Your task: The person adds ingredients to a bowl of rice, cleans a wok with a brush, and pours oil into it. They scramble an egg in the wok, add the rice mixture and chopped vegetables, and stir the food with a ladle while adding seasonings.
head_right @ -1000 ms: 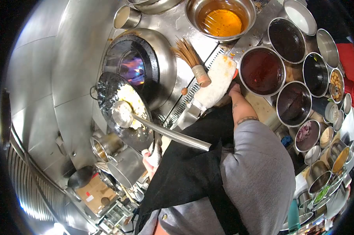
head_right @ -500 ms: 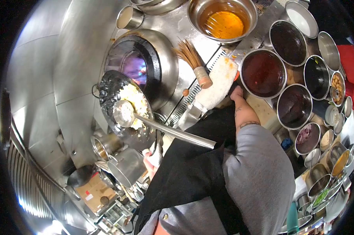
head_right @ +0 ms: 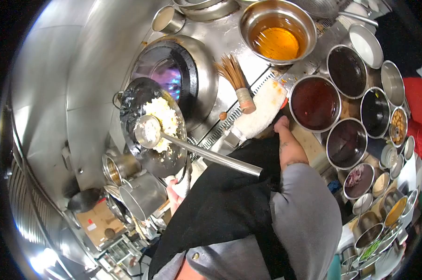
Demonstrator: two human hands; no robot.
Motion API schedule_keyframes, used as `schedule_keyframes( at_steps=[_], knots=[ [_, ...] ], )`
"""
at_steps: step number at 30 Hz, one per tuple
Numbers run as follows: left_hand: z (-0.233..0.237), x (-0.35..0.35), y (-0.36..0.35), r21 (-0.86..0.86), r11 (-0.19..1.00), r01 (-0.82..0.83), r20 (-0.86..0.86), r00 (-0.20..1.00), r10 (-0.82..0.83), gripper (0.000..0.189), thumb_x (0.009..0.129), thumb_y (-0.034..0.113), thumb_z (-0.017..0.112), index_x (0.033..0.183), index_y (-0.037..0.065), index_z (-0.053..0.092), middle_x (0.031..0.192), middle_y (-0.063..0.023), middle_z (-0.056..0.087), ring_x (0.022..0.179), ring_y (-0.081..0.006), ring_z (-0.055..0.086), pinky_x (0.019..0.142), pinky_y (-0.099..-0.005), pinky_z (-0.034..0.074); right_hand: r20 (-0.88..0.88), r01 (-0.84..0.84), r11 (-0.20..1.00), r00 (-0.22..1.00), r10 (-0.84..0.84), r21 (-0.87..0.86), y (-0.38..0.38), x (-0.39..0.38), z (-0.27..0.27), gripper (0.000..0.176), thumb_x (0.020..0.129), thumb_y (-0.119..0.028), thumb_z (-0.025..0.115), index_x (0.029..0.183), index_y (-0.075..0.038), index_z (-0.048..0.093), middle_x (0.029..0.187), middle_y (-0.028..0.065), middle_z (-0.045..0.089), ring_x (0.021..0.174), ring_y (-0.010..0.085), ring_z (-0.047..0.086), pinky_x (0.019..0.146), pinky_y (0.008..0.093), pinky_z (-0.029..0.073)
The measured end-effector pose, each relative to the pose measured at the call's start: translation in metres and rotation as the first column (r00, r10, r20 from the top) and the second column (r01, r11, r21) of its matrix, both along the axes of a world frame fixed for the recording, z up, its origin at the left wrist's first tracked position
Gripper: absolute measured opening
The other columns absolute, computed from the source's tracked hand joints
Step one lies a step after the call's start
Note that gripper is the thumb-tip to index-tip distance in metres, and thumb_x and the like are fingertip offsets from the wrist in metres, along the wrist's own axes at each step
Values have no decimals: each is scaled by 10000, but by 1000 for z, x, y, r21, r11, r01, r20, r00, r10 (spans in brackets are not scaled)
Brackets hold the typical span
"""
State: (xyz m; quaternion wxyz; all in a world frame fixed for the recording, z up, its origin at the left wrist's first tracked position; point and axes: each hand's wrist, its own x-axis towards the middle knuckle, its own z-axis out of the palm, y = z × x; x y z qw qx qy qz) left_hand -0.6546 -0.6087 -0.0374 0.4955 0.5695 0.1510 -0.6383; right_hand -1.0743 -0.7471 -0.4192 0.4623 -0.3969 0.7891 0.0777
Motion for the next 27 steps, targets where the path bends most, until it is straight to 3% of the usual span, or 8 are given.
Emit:
schedule_keyframes(
  at_steps=[2,6,12,17,19,21,23,27],
  knots=[
    [-1,1,2,-67,997,38,7,999,-37,372,818,145,531,1085,-109,581,981,-209,689,814,-320,698,714,-379,603,136,-192,959,977,166,208,-12,-4,80,299,777,-218,764,831,60,669,785,237,693,770,312,720,761,396,578],
    [6,-22,-13,-99,995,-6,106,994,16,363,835,154,533,1084,-107,576,998,-204,687,852,-317,694,784,-388,592,474,-532,821,679,560,-209,1,-22,240,284,788,-268,741,733,7,700,626,170,658,648,268,690,642,380,549],
    [-1,-33,-65,-217,973,-74,-14,997,72,211,855,63,511,1011,-75,550,952,-201,671,862,-317,694,815,-424,591,195,-206,340,514,836,-918,-64,72,375,1034,669,-343,858,1495,-42,313,1476,216,333,1351,385,392,1106,442,361],
    [-26,-18,-124,-316,944,-99,10,994,108,151,917,64,475,1005,-20,565,910,-143,662,812,-259,681,785,-402,589,13,110,-11,222,975,-994,-155,178,465,335,738,-178,804,1013,-7,715,1209,188,613,1174,327,565,974,410,464],
    [-29,-9,-156,-352,931,-99,3,994,107,187,931,47,451,1072,-36,542,980,-186,656,881,-308,688,805,-459,600,427,156,442,-117,896,-883,-186,235,458,229,833,-211,725,846,17,702,877,135,697,905,262,647,805,368,507],
    [-41,-7,-180,-340,935,-95,26,994,110,204,950,68,449,1104,-40,528,988,-189,657,895,-324,688,815,-470,596,265,-97,291,216,940,-952,-221,274,482,242,891,-204,654,737,-19,675,651,75,658,631,198,617,640,322,499],
    [-49,-4,-171,-403,911,-85,-43,996,74,235,975,129,472,1134,-38,514,998,-197,655,901,-329,687,836,-479,588,293,199,236,339,894,-951,-231,308,525,335,910,-220,626,631,-35,618,581,64,618,507,164,560,524,296,453],
    [-7,-1,-161,-474,868,-150,-200,978,60,240,977,151,524,1148,-17,514,993,-177,656,949,-309,674,878,-465,571,578,510,467,74,813,-722,-252,308,563,392,903,-174,604,546,-61,489,502,65,518,445,155,489,461,315,427]
  ],
)
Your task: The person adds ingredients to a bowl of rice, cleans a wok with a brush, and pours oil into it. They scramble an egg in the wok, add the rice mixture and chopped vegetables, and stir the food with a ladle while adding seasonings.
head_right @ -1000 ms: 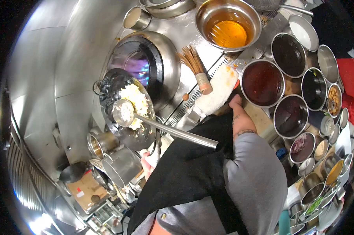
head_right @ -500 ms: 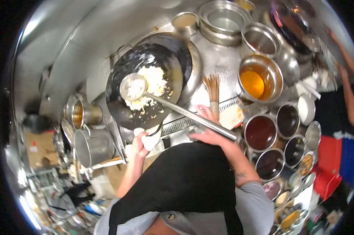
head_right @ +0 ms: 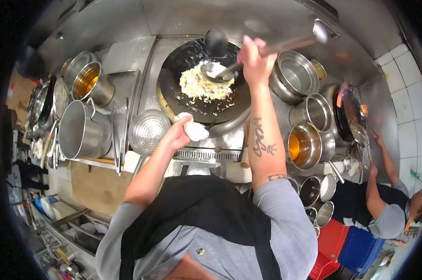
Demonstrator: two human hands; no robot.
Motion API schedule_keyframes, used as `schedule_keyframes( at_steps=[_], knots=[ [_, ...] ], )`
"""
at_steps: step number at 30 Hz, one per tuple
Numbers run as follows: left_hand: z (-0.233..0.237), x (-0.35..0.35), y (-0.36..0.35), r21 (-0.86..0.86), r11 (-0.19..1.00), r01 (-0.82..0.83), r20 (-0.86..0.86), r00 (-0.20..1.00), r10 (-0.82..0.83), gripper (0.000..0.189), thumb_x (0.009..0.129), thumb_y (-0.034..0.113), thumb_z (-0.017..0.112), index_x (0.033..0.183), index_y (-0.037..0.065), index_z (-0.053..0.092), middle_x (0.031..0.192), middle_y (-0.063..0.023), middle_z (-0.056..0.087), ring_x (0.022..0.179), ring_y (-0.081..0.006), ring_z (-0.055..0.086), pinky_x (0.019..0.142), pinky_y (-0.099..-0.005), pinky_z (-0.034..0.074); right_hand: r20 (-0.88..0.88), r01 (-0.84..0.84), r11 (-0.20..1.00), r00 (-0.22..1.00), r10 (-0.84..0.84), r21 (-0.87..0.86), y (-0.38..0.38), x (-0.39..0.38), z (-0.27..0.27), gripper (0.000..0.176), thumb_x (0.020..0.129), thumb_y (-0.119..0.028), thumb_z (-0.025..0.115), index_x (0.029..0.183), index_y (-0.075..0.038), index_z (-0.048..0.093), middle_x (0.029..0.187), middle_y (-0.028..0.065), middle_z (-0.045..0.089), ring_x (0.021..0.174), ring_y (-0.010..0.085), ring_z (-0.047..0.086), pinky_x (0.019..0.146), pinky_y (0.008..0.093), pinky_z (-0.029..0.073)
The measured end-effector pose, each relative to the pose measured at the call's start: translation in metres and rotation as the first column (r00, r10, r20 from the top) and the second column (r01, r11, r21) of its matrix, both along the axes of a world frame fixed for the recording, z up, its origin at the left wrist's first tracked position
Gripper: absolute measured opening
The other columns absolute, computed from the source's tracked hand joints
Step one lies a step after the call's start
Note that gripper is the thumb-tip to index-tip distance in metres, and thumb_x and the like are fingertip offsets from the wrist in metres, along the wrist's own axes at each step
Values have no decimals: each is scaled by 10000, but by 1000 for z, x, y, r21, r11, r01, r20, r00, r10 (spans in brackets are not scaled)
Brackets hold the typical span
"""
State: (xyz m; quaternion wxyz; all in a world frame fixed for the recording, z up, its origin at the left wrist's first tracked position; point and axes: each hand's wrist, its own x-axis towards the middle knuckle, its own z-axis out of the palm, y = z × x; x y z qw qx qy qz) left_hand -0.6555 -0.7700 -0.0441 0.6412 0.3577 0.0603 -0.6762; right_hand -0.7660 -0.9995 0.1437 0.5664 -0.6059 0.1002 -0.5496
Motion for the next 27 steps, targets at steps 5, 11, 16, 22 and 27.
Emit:
schedule_keyframes(
  at_steps=[5,11,16,22,27],
  knots=[
    [-40,-12,14,12,1000,-7,-17,1000,7,233,940,73,559,1151,-8,504,1054,-161,642,955,-307,670,875,-457,575,-100,30,995,995,-20,91,1,35,-3,347,892,-145,629,614,-79,433,514,18,425,418,136,394,423,304,369],
    [-42,-5,1,53,998,41,16,999,-42,223,950,118,568,1120,-26,551,1025,-162,674,933,-300,687,842,-447,588,-444,52,976,884,-145,-213,52,60,-34,272,840,-143,688,608,-93,555,594,10,530,605,112,535,556,270,446],
    [-48,-5,-16,91,985,143,29,989,-146,227,980,160,522,1102,-24,571,1093,-191,680,944,-306,699,854,-442,591,48,27,1000,998,-27,14,8,4,13,260,880,-125,626,647,-71,526,561,-14,463,456,95,421,423,269,345],
    [17,-67,42,257,953,-160,153,981,124,266,958,72,491,1165,-94,478,1053,-194,641,861,-338,697,744,-486,605,-168,-12,963,984,59,270,62,9,68,341,868,-98,621,596,-82,416,512,4,348,392,117,303,407,313,271],
    [-18,-53,25,196,981,7,92,995,-25,269,972,118,451,1145,-88,457,1075,-250,656,897,-375,688,747,-522,604,-215,87,958,976,-28,273,73,28,62,335,863,-114,640,590,-95,449,503,-17,344,393,117,345,402,319,314]
  ],
)
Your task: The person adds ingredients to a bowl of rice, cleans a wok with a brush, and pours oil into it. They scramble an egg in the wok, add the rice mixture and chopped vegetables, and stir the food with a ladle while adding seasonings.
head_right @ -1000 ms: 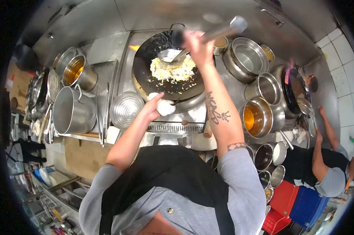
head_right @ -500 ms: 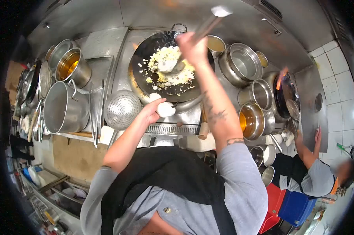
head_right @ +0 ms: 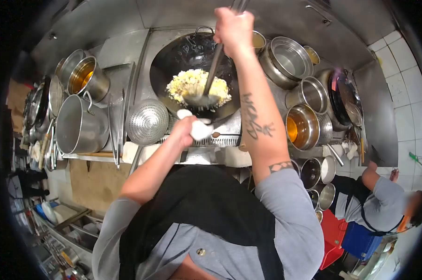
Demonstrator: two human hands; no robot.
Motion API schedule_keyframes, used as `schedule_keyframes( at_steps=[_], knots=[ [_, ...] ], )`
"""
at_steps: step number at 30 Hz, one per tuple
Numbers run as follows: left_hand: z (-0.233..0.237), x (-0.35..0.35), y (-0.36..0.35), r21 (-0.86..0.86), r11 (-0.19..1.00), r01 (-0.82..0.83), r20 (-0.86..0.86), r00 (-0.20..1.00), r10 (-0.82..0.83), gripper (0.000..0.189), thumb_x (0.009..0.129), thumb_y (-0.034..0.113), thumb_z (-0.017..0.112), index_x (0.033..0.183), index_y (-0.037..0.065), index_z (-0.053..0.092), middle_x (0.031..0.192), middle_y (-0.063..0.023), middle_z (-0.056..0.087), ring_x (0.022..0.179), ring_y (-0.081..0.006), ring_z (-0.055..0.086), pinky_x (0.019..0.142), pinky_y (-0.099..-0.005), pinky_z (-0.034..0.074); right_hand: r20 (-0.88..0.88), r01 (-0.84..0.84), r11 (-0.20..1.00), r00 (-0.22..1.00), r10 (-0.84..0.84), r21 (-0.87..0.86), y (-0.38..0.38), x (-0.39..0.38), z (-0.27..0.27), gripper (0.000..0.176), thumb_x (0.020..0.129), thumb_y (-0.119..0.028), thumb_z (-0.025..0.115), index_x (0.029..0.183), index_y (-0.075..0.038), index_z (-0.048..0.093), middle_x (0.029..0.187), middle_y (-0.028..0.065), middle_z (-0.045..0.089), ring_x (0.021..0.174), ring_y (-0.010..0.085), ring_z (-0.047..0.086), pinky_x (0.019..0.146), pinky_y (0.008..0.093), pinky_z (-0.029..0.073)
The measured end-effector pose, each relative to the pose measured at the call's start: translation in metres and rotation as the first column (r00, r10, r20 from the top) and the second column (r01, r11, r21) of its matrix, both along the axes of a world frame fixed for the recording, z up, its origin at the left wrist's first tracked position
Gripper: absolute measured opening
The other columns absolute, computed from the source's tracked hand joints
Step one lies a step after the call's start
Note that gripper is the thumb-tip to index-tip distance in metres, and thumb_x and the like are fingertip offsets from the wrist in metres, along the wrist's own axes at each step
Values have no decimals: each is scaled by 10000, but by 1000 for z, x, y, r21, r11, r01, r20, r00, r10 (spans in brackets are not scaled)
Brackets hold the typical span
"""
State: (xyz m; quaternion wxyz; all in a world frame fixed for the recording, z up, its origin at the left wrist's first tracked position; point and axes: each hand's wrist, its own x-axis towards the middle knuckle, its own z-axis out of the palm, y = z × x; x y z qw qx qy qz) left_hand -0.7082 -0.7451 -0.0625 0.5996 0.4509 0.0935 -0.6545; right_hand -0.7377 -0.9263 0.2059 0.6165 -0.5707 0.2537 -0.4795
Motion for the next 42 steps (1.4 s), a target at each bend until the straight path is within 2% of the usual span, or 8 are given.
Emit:
schedule_keyframes(
  at_steps=[7,11,17,25,29,32,39,42],
  knots=[
    [-14,-59,93,-116,988,-104,200,972,126,277,944,33,401,1194,-43,492,1138,-202,643,979,-356,683,826,-497,596,201,76,991,978,-54,-107,-18,-20,13,301,940,-213,607,669,-118,515,503,-42,407,383,89,376,367,259,315],
    [28,-27,41,-7,997,-76,-44,996,76,239,950,109,500,1128,-50,495,1000,-195,655,855,-336,694,774,-480,604,101,-85,975,989,108,-204,-37,-2,14,253,839,-85,642,633,-35,504,490,50,474,354,172,453,346,311,363],
    [-6,-19,22,-42,997,-68,86,994,71,206,926,69,491,1090,-51,526,1037,-193,653,872,-309,701,745,-456,605,92,192,969,979,-179,-154,-35,8,-44,249,856,-65,616,650,-48,477,506,37,426,369,153,429,347,326,359],
    [-6,2,-13,-7,992,-126,37,991,126,252,947,99,482,1137,-65,460,955,-203,662,844,-372,694,720,-508,607,167,3,993,986,18,-121,-24,1,70,342,894,-189,636,616,-134,446,495,-42,355,374,104,327,370,299,315],
    [-47,35,-52,-48,999,-1,82,997,5,217,975,175,501,1100,-2,506,986,-154,644,848,-333,678,784,-492,591,105,40,925,994,0,-378,-2,22,13,306,888,-154,598,634,-55,460,485,29,393,394,140,415,378,309,347],
    [27,41,-22,-105,993,-60,-106,993,49,260,943,147,575,1137,-8,500,995,-142,651,886,-317,680,805,-477,587,86,38,987,996,-25,-156,-47,24,-66,309,870,-175,647,613,-73,507,507,21,462,390,135,454,372,300,381],
    [-39,40,-31,-144,990,-15,-111,994,-1,240,910,111,614,1113,18,528,996,-127,659,880,-293,689,807,-462,595,298,217,966,940,-167,-143,-82,-24,-32,323,877,-117,624,612,-106,440,523,-17,351,405,115,342,395,288,291],
    [-39,42,-35,-171,983,62,-136,987,-85,209,910,76,527,1105,0,531,982,-144,657,865,-315,692,781,-473,597,188,-13,999,982,22,-48,-73,21,-74,297,865,-79,649,642,-100,455,513,-8,413,388,103,393,357,290,321]
  ],
)
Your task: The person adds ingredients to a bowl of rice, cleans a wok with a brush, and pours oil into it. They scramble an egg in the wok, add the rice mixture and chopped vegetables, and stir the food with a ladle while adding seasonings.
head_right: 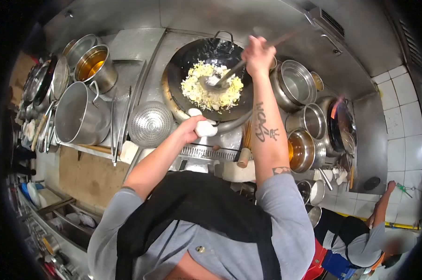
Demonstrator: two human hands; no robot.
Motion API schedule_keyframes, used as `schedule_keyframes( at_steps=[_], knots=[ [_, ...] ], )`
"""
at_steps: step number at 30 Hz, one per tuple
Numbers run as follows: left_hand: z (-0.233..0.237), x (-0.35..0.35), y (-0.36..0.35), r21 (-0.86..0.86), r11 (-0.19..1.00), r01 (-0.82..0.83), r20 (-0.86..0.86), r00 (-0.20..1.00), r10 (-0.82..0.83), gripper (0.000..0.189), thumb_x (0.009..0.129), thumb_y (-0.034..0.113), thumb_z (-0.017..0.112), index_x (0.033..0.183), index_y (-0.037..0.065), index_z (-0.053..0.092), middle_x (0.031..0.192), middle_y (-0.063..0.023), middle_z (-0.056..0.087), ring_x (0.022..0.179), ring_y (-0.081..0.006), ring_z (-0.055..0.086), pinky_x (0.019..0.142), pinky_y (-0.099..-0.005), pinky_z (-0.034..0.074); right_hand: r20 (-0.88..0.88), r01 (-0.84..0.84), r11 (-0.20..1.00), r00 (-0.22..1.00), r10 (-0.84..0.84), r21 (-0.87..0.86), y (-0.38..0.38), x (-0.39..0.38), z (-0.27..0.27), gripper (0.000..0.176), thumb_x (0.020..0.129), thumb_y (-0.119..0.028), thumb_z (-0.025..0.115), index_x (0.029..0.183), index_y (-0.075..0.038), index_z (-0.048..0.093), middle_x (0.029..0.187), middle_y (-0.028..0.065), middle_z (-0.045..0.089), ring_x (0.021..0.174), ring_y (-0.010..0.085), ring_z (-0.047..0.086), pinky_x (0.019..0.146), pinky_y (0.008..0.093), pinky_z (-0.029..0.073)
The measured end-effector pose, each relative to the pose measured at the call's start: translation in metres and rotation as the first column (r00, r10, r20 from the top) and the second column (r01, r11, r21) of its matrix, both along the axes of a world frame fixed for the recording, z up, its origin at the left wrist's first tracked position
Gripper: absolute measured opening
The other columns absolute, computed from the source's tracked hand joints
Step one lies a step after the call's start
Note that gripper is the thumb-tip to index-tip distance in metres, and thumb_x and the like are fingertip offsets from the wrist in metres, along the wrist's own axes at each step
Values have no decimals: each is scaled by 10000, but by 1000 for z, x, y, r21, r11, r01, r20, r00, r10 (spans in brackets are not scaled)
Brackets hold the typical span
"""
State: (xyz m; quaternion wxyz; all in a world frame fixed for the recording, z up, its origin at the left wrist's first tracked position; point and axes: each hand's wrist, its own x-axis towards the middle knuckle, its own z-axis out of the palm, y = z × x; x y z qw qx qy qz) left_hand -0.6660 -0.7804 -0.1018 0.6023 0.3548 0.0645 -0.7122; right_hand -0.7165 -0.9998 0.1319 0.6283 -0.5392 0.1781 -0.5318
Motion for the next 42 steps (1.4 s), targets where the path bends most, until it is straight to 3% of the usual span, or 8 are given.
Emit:
schedule_keyframes(
  at_steps=[5,8,15,18,23,25,32,42],
  knots=[
    [10,-4,-6,131,985,-112,96,990,100,155,891,53,480,1028,-10,518,937,-153,628,842,-326,682,771,-485,594,-85,-146,958,988,129,-248,68,31,44,338,872,-82,646,616,-92,426,514,8,413,404,127,384,401,307,339],
    [5,-10,-1,169,983,-73,92,994,58,145,890,48,473,1022,-4,504,926,-160,615,851,-346,673,785,-504,596,-135,-260,964,959,250,-58,31,37,-2,324,857,-92,659,615,-79,444,513,27,449,401,138,419,396,303,368],
    [-2,3,-12,70,997,26,58,998,-30,247,913,75,458,1116,-47,530,1080,-208,655,958,-340,679,842,-493,583,29,262,916,964,-266,-304,-24,-31,18,360,875,-117,610,604,-128,372,504,-33,352,401,104,338,391,291,289],
    [4,-1,-13,131,990,51,118,991,-66,239,963,107,459,1107,-75,516,1010,-215,670,868,-368,694,795,-501,596,14,-19,998,1000,18,67,-8,-21,3,318,869,-88,630,621,-100,431,525,-20,382,382,111,370,364,291,318],
    [78,-52,32,166,974,-154,218,969,116,315,974,109,419,1223,-84,413,1089,-233,635,931,-391,681,760,-532,604,-141,-189,979,970,199,81,33,-47,111,270,872,-128,606,632,-75,495,519,-8,409,398,121,420,386,314,320],
    [56,-38,22,203,975,-89,198,979,48,304,970,106,417,1207,-86,424,1086,-238,635,933,-392,680,765,-535,603,-459,93,972,869,-186,-218,64,-34,106,266,886,-216,625,717,-13,595,515,43,487,381,175,449,384,339,358],
    [63,-86,103,52,997,-52,285,958,35,266,967,57,411,1149,-75,552,1118,-211,651,956,-344,688,800,-486,608,25,39,979,999,-35,-202,32,-37,52,251,940,-127,593,701,-78,534,530,-10,485,399,93,438,377,270,331],
    [33,-36,30,126,986,-107,276,959,69,265,1003,139,363,1140,-64,465,1073,-232,663,958,-357,688,823,-505,600,-218,144,975,959,-180,-171,38,-20,26,211,877,-156,645,716,-32,585,554,36,524,418,153,481,388,316,379]
  ],
)
